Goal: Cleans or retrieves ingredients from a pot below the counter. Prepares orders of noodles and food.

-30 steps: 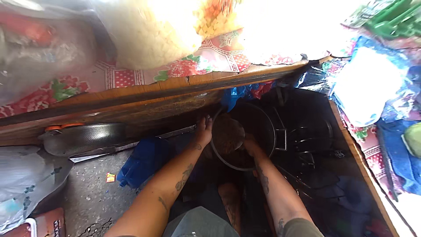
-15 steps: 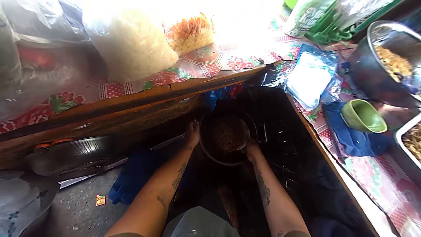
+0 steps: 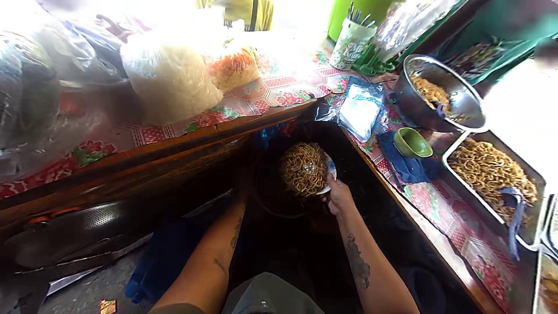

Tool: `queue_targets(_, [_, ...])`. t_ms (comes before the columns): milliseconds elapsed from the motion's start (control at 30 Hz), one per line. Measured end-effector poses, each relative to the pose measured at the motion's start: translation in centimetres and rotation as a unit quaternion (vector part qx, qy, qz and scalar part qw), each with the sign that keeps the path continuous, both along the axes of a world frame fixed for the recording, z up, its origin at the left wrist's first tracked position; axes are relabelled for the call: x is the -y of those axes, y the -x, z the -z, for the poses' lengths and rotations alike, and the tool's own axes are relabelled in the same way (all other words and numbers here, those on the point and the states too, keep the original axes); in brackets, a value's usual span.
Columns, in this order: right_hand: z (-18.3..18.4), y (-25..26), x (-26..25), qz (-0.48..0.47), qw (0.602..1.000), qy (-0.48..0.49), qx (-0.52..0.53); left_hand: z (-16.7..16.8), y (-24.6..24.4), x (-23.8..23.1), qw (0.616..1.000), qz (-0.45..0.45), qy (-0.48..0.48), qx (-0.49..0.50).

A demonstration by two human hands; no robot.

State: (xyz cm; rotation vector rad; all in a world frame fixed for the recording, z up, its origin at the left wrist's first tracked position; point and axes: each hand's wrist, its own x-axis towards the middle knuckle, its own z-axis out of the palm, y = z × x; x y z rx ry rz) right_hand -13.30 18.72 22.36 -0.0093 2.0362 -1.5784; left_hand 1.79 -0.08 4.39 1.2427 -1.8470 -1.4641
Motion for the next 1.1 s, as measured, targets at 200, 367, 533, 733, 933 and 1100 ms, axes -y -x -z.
queue_targets(200, [-4.9,-1.2,-0.2,0.024,0.999,0.043,0.001,-1.3,-0.1,-0.1,1.000,0.013,-0.018,0.016])
queue_targets(367, [-9.2,-1.7,-0.5,0.030,0.997,0.064,-0.006,-3.3,-0.4,-0.4,0.998,-0.016,-0.055,0.031])
queue_targets(533, [-12.5,-0.7,-1.7,0.038,0.995,0.091,-0.009,-3.3,-0.1,-0.4,0.998,-0.014,-0.044,0.031])
queue_targets(733, [-16.3,2.7,-4.0,0.075,0.987,0.143,-0.016,-3.3,0.4,-0.6,0.998,-0.018,-0.059,0.033])
queue_targets(933, [-20.8,8.7,-8.5,0.139,0.973,0.166,-0.078,-4.3,0.7,-1.2,0.997,-0.016,-0.065,0.033])
queue_targets(1100, [-24.0,15.3,-13.6,0.220,0.955,0.139,-0.142,-4.7,1.3,-1.6,0.997,-0.030,-0.060,0.044])
